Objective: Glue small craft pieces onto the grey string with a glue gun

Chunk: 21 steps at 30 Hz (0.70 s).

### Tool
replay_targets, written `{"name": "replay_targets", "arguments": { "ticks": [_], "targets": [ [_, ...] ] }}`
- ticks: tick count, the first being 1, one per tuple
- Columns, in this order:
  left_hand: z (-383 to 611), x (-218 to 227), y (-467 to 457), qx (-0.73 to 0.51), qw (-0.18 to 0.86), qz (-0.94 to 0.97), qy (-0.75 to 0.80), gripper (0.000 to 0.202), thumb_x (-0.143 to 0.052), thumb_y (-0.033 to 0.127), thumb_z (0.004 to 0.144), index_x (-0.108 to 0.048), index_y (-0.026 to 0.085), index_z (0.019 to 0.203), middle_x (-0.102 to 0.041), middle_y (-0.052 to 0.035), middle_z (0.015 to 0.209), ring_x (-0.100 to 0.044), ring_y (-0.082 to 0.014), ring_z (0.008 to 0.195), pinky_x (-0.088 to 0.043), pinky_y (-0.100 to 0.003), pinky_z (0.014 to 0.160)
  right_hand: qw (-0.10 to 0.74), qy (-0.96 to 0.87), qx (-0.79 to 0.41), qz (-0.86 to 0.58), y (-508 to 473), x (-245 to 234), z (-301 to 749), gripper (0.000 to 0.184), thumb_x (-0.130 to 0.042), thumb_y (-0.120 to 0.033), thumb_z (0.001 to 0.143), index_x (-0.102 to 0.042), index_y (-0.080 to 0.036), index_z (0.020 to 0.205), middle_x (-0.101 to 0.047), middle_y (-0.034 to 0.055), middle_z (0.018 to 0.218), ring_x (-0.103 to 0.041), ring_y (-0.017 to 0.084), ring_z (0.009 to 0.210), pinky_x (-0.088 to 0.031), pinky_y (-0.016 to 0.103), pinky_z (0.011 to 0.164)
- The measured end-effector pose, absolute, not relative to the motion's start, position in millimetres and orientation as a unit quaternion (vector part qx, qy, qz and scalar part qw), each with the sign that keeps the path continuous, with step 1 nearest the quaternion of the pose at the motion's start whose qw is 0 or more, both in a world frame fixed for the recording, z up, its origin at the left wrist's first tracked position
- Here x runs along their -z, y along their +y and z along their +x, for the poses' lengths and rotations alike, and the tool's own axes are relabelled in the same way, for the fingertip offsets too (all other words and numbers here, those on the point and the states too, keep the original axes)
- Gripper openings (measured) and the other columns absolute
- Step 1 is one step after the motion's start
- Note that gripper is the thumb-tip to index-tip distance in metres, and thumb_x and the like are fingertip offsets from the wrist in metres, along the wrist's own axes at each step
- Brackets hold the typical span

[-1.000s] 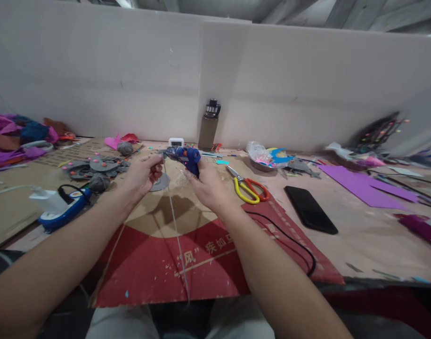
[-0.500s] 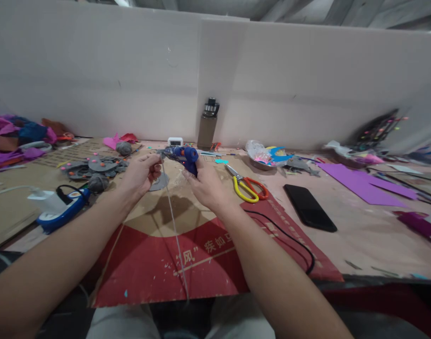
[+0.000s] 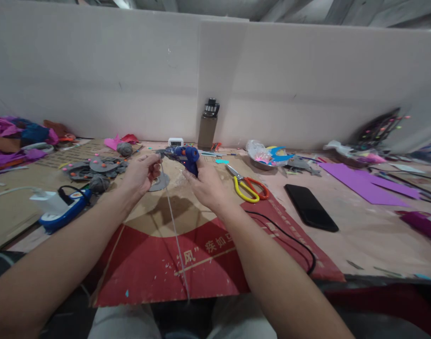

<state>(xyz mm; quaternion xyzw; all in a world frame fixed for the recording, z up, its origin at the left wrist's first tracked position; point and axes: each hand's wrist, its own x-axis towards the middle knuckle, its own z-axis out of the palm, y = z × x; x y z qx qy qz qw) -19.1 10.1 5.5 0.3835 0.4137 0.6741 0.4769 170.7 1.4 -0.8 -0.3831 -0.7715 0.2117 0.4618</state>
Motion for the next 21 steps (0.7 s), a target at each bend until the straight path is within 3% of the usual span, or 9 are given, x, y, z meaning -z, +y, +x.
{"name": "replay_targets", "arguments": {
  "ticks": [5,8,10,14,17,19,21],
  "targets": [
    [-21.0,-5.6,12.6,-0.702,0.465,0.371,0.393,0.020,-0.070,0.014,0.058,-0.050,0.015,0.059,-0.044,0.0047,0.055,-0.040,-0.0043,0.046,-0.029,-0.016,0.040,0.484,-0.699,-0.346,-0.397,3.5,-1.4,169.6,0.030,-0.054,-0.033,0.080,-0.051,-0.020,0.107,-0.063,0.0049,0.089,-0.050,0.013,0.057,-0.045,0.027,0.050],
    [-19.5,-6.1,12.3,-0.711,0.443,0.383,0.390,0.020,-0.068,0.015,0.062,-0.049,0.015,0.057,-0.045,0.0041,0.054,-0.041,-0.0046,0.046,-0.031,-0.017,0.043,0.446,-0.670,-0.406,-0.433,12.5,3.6,171.1,0.021,-0.049,-0.029,0.081,-0.049,-0.020,0.101,-0.064,0.0044,0.087,-0.049,0.011,0.052,-0.046,0.027,0.048],
    [-17.6,-6.6,11.0,-0.708,0.415,0.411,0.397,0.020,-0.066,0.014,0.065,-0.048,0.015,0.055,-0.047,0.0035,0.054,-0.042,-0.0048,0.047,-0.031,-0.017,0.045,0.362,-0.684,-0.369,-0.515,20.4,10.0,174.2,0.015,-0.049,-0.028,0.081,-0.051,-0.019,0.093,-0.064,0.0065,0.084,-0.054,0.014,0.057,-0.048,0.030,0.055],
    [-14.3,-6.0,7.8,-0.693,0.342,0.478,0.417,0.015,-0.066,0.015,0.067,-0.053,0.016,0.060,-0.049,0.0034,0.056,-0.044,-0.0060,0.049,-0.033,-0.019,0.048,0.192,-0.730,-0.122,-0.644,29.9,18.8,184.2,0.022,-0.058,-0.034,0.078,-0.058,-0.014,0.088,-0.064,0.0188,0.098,-0.061,0.029,0.092,-0.047,0.041,0.080],
    [-11.8,-4.7,4.8,-0.673,0.290,0.522,0.437,0.010,-0.065,0.017,0.069,-0.056,0.016,0.065,-0.052,0.0031,0.056,-0.048,-0.0078,0.051,-0.037,-0.020,0.052,0.250,-0.712,-0.024,-0.656,26.6,13.9,185.6,0.026,-0.056,-0.038,0.081,-0.057,-0.013,0.089,-0.060,0.0218,0.107,-0.055,0.033,0.107,-0.042,0.046,0.089],
    [-9.6,-4.6,1.7,-0.655,0.253,0.548,0.455,0.008,-0.065,0.017,0.068,-0.057,0.017,0.066,-0.054,0.0028,0.057,-0.050,-0.0087,0.053,-0.039,-0.021,0.054,0.354,-0.701,-0.097,-0.611,19.4,7.2,178.0,0.020,-0.050,-0.037,0.085,-0.052,-0.017,0.085,-0.062,0.0142,0.096,-0.058,0.027,0.098,-0.044,0.043,0.087],
    [-7.0,-5.5,-2.0,-0.635,0.222,0.573,0.469,0.007,-0.065,0.016,0.069,-0.058,0.017,0.068,-0.057,0.0023,0.059,-0.051,-0.0093,0.055,-0.040,-0.021,0.056,0.451,-0.680,-0.263,-0.516,9.3,1.9,163.9,0.016,-0.046,-0.036,0.086,-0.045,-0.020,0.084,-0.060,0.0056,0.083,-0.061,0.019,0.083,-0.048,0.038,0.081]
  ]
}}
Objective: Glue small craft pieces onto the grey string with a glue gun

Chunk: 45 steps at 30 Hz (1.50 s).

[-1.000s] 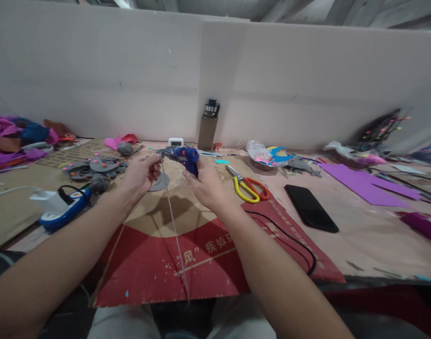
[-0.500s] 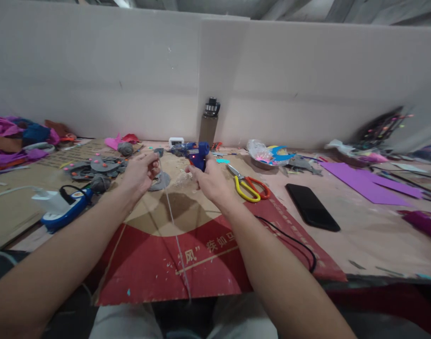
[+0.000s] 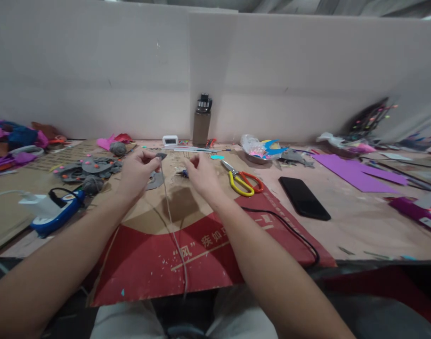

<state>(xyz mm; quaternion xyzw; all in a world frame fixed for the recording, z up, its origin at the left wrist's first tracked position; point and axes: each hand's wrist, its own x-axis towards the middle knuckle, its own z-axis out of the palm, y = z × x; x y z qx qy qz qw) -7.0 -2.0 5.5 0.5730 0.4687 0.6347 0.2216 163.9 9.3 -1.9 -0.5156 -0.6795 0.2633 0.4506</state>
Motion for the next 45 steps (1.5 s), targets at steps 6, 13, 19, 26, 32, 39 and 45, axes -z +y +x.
{"name": "replay_targets", "arguments": {
  "ticks": [6,13,19,26,32,39,45],
  "targets": [
    [-1.5,-9.2,-9.0,-0.605,0.172,0.605,0.489,0.006,-0.066,0.014,0.066,-0.061,0.017,0.066,-0.060,0.0012,0.064,-0.053,-0.0102,0.059,-0.041,-0.022,0.059,0.498,-0.565,-0.565,-0.336,-11.8,3.1,127.1,0.025,-0.056,-0.030,0.079,-0.035,-0.024,0.092,-0.049,-0.0063,0.072,-0.051,0.008,0.056,-0.048,0.026,0.058],
    [1.1,-2.3,-6.2,-0.589,0.263,0.599,0.475,0.008,-0.065,0.020,0.071,-0.058,0.016,0.072,-0.062,-0.0005,0.062,-0.057,-0.0113,0.054,-0.044,-0.023,0.055,0.556,-0.659,-0.335,-0.381,-1.2,6.3,137.7,0.007,-0.052,-0.025,0.081,-0.048,-0.020,0.079,-0.052,-0.0036,0.071,-0.047,0.010,0.063,-0.039,0.025,0.061],
    [5.2,-2.6,-6.0,-0.606,0.397,0.543,0.425,0.017,-0.070,0.020,0.067,-0.058,0.015,0.078,-0.064,-0.0015,0.064,-0.061,-0.0113,0.055,-0.050,-0.025,0.058,0.545,-0.688,-0.266,-0.398,0.4,6.0,143.0,0.012,-0.050,-0.029,0.085,-0.052,-0.020,0.077,-0.054,-0.0027,0.069,-0.047,0.011,0.062,-0.036,0.027,0.062],
    [8.0,-6.5,-9.1,-0.571,0.471,0.535,0.408,0.017,-0.073,0.019,0.065,-0.064,0.012,0.077,-0.066,-0.0038,0.069,-0.062,-0.0105,0.060,-0.052,-0.025,0.065,0.532,-0.708,-0.195,-0.422,2.5,5.7,147.3,0.018,-0.047,-0.032,0.088,-0.048,-0.021,0.074,-0.056,-0.0011,0.073,-0.047,0.013,0.066,-0.033,0.027,0.063],
    [4.8,-1.8,-7.4,-0.561,0.436,0.567,0.417,0.016,-0.074,0.026,0.066,-0.066,0.015,0.075,-0.066,-0.0036,0.067,-0.061,-0.0117,0.059,-0.052,-0.027,0.064,0.514,-0.718,-0.181,-0.432,5.4,5.7,148.9,0.023,-0.047,-0.035,0.089,-0.046,-0.021,0.071,-0.054,-0.0010,0.070,-0.046,0.013,0.065,-0.031,0.028,0.061],
    [7.4,-4.4,-10.5,-0.542,0.419,0.592,0.424,0.017,-0.074,0.025,0.065,-0.066,0.014,0.075,-0.067,-0.0038,0.068,-0.061,-0.0118,0.060,-0.050,-0.026,0.065,0.508,-0.721,-0.155,-0.445,1.5,3.4,151.7,0.029,-0.045,-0.039,0.091,-0.048,-0.021,0.070,-0.053,-0.0009,0.068,-0.044,0.013,0.063,-0.029,0.028,0.061],
    [8.3,-5.0,-12.5,-0.538,0.414,0.591,0.436,0.017,-0.073,0.026,0.066,-0.066,0.014,0.074,-0.067,-0.0041,0.066,-0.061,-0.0123,0.059,-0.051,-0.027,0.064,0.491,-0.735,-0.138,-0.447,-0.2,0.4,153.1,0.034,-0.044,-0.040,0.092,-0.046,-0.021,0.063,-0.049,-0.0014,0.061,-0.043,0.013,0.059,-0.029,0.028,0.058]
  ]
}}
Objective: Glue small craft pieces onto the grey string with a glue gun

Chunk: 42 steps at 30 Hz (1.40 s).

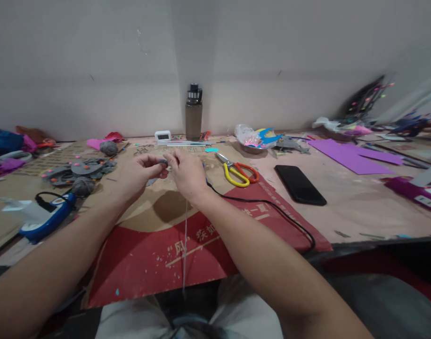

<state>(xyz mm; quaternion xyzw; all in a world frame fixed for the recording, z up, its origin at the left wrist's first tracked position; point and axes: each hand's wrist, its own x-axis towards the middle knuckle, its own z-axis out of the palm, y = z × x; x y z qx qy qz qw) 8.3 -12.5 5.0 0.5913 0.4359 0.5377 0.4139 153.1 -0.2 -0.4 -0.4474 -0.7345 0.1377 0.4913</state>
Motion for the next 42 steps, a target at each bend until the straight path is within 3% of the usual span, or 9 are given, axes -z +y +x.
{"name": "replay_targets", "arguments": {
  "ticks": [3,5,8,11,21,32,42],
  "targets": [
    [7.5,-4.6,-11.4,-0.548,0.420,0.576,0.439,0.017,-0.074,0.027,0.064,-0.066,0.014,0.072,-0.065,-0.0036,0.064,-0.060,-0.0117,0.057,-0.051,-0.026,0.063,0.488,-0.738,-0.146,-0.443,-1.0,0.6,153.1,0.033,-0.044,-0.043,0.091,-0.050,-0.021,0.067,-0.052,-0.0008,0.063,-0.045,0.013,0.060,-0.031,0.028,0.059],
    [6.7,-3.9,-9.9,-0.557,0.423,0.567,0.435,0.017,-0.074,0.025,0.064,-0.065,0.014,0.072,-0.064,-0.0029,0.063,-0.059,-0.0109,0.056,-0.051,-0.026,0.062,0.493,-0.736,-0.151,-0.439,-2.0,1.2,153.2,0.024,-0.050,-0.043,0.088,-0.054,-0.021,0.079,-0.054,-0.0008,0.067,-0.048,0.014,0.062,-0.033,0.028,0.060],
    [5.2,-2.4,-7.6,-0.565,0.424,0.563,0.429,0.016,-0.073,0.025,0.065,-0.064,0.014,0.072,-0.064,-0.0025,0.064,-0.059,-0.0105,0.056,-0.051,-0.026,0.061,0.492,-0.750,-0.129,-0.422,-3.2,2.4,153.5,0.015,-0.057,-0.032,0.084,-0.056,-0.022,0.095,-0.058,0.0001,0.074,-0.052,0.015,0.069,-0.038,0.029,0.065],
    [4.5,-2.2,-7.2,-0.564,0.431,0.559,0.429,0.016,-0.073,0.026,0.066,-0.063,0.015,0.071,-0.065,-0.0026,0.065,-0.060,-0.0114,0.057,-0.052,-0.027,0.062,0.484,-0.767,-0.112,-0.406,-2.6,3.1,153.7,0.005,-0.055,-0.023,0.084,-0.058,-0.023,0.087,-0.062,0.0025,0.081,-0.056,0.017,0.078,-0.040,0.031,0.071],
    [9.0,-7.9,-11.0,-0.554,0.490,0.538,0.405,0.013,-0.072,0.015,0.065,-0.068,0.013,0.077,-0.068,-0.0053,0.073,-0.064,-0.0125,0.064,-0.055,-0.029,0.071,0.496,-0.730,-0.147,-0.446,0.3,-0.4,155.9,0.013,-0.052,-0.028,0.088,-0.058,-0.020,0.079,-0.064,0.0033,0.078,-0.054,0.016,0.072,-0.036,0.030,0.068],
    [8.9,-6.7,-11.3,-0.536,0.449,0.582,0.415,0.019,-0.073,0.025,0.065,-0.068,0.012,0.078,-0.067,-0.0038,0.072,-0.062,-0.0118,0.065,-0.054,-0.029,0.071,0.481,-0.738,-0.138,-0.453,1.5,1.0,153.6,0.021,-0.050,-0.034,0.090,-0.058,-0.019,0.078,-0.063,0.0011,0.075,-0.052,0.013,0.065,-0.035,0.027,0.062],
    [12.8,-8.6,-13.5,-0.551,0.425,0.568,0.440,0.009,-0.069,0.017,0.066,-0.063,0.013,0.070,-0.064,-0.0011,0.064,-0.060,-0.0101,0.058,-0.053,-0.027,0.067,0.497,-0.744,-0.138,-0.425,-2.3,3.7,148.6,0.018,-0.052,-0.032,0.088,-0.057,-0.019,0.076,-0.064,0.0021,0.074,-0.055,0.014,0.067,-0.039,0.028,0.064]
  ]
}}
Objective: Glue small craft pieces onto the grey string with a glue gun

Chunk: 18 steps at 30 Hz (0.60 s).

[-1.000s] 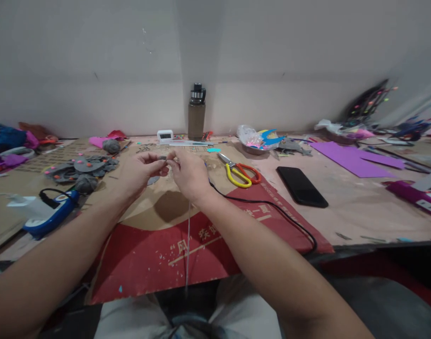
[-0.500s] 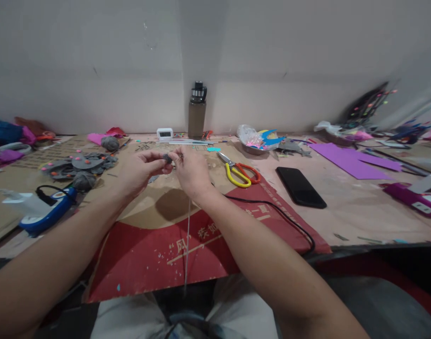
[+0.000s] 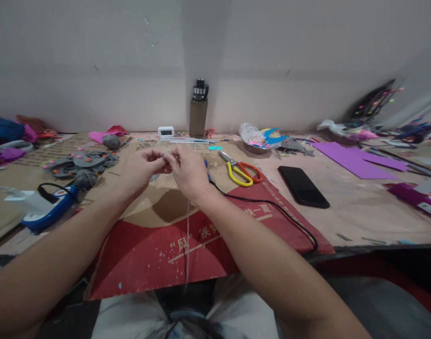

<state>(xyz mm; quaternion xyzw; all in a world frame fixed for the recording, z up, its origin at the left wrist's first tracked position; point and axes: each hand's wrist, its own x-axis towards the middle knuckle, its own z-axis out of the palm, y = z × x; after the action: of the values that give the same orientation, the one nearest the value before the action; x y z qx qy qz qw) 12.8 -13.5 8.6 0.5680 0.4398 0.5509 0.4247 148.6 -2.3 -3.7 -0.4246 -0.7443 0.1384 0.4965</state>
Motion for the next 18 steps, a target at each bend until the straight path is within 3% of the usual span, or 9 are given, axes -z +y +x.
{"name": "replay_targets", "arguments": {
  "ticks": [13,18],
  "targets": [
    [9.9,-4.9,-7.0,-0.579,0.474,0.519,0.412,0.006,-0.065,0.015,0.070,-0.060,0.012,0.067,-0.062,-0.0004,0.061,-0.060,-0.0090,0.055,-0.053,-0.025,0.063,0.498,-0.759,-0.138,-0.397,-3.4,6.5,148.8,0.011,-0.051,-0.023,0.087,-0.060,-0.019,0.083,-0.066,0.0028,0.078,-0.058,0.016,0.073,-0.043,0.031,0.071],
    [8.0,-4.3,-4.9,-0.559,0.486,0.534,0.408,0.010,-0.070,0.020,0.070,-0.065,0.011,0.072,-0.066,-0.0027,0.067,-0.062,-0.0103,0.061,-0.054,-0.028,0.070,0.502,-0.749,-0.143,-0.409,-2.1,6.9,150.1,0.011,-0.051,-0.024,0.086,-0.060,-0.019,0.082,-0.066,0.0029,0.079,-0.058,0.016,0.073,-0.043,0.030,0.070]
  ]
}}
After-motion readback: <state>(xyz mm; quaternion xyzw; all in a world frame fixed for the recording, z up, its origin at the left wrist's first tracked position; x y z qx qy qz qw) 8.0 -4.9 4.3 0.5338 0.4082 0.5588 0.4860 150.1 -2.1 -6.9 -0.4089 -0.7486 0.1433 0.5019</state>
